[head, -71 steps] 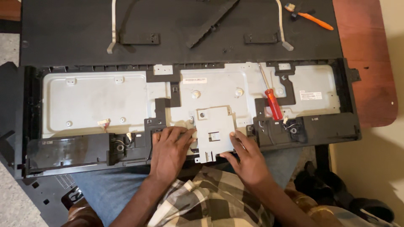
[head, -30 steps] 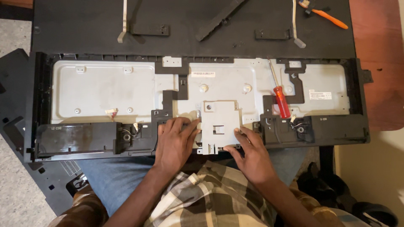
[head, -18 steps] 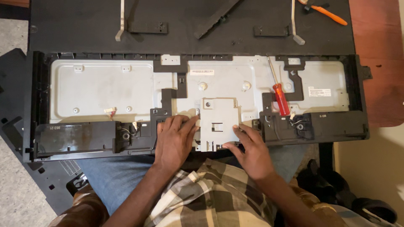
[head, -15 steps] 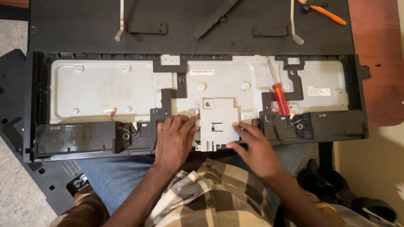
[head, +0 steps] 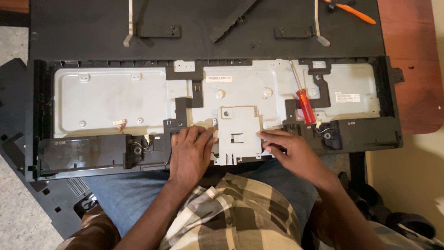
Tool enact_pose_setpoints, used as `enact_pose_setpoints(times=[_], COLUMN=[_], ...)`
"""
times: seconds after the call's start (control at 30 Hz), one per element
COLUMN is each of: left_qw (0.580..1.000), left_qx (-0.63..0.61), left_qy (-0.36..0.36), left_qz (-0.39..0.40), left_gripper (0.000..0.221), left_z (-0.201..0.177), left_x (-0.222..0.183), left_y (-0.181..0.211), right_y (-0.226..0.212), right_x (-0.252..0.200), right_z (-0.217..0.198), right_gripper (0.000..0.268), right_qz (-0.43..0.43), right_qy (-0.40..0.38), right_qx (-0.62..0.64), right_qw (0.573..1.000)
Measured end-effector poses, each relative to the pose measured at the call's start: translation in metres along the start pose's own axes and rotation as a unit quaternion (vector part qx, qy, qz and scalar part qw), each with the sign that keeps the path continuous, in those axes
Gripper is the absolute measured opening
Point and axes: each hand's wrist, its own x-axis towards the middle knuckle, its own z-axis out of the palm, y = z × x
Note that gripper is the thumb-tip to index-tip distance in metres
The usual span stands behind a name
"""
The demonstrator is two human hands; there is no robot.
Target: The person removes a black internal component from the back of a disassembled television, handles a white plastic mounting bracket, and uses a screwdriver to remove several screws from an internal metal plate.
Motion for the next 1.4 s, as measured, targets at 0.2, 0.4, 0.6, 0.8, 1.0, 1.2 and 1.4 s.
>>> enact_pose_setpoints(times=[0.2,0.4,0.6,0.8,1.0,1.2,1.4], left_qw=[1.000,1.000,1.000,0.999,0.998,0.991,0.983], left_qx=[-0.005,-0.006,-0.020,-0.031,-0.052,-0.119,-0.145], left_qy=[0.001,-0.011,0.011,0.016,-0.002,-0.008,-0.048], left_qz=[0.005,0.005,0.014,0.012,0.022,0.058,0.103], left_gripper=[0.029,0.028,0.027,0.027,0.027,0.029,0.022], left_z=[-0.001,-0.002,-0.002,-0.004,-0.006,0.000,0.010], left_x=[0.000,0.001,-0.001,-0.002,-0.003,-0.023,-0.029], left_y=[0.000,-0.001,-0.002,-0.002,-0.004,-0.002,-0.007], right_y=[0.011,0.017,0.009,0.003,0.009,0.007,0.011], right_x=[-0.003,-0.005,0.000,0.001,0.000,-0.002,0.006], right_z=[0.011,0.021,0.032,0.026,0.028,0.032,0.040], right_gripper=[0.049,0.052,0.054,0.058,0.040,0.035,0.030], right_qz=[-0.018,0.023,0.102,0.160,0.141,0.122,0.124], right_qy=[0.018,0.035,0.119,0.115,0.179,0.187,0.217], right_qx=[0.044,0.178,0.346,0.370,0.422,0.452,0.467], right_qw=[0.999,0.983,0.925,0.908,0.877,0.864,0.848])
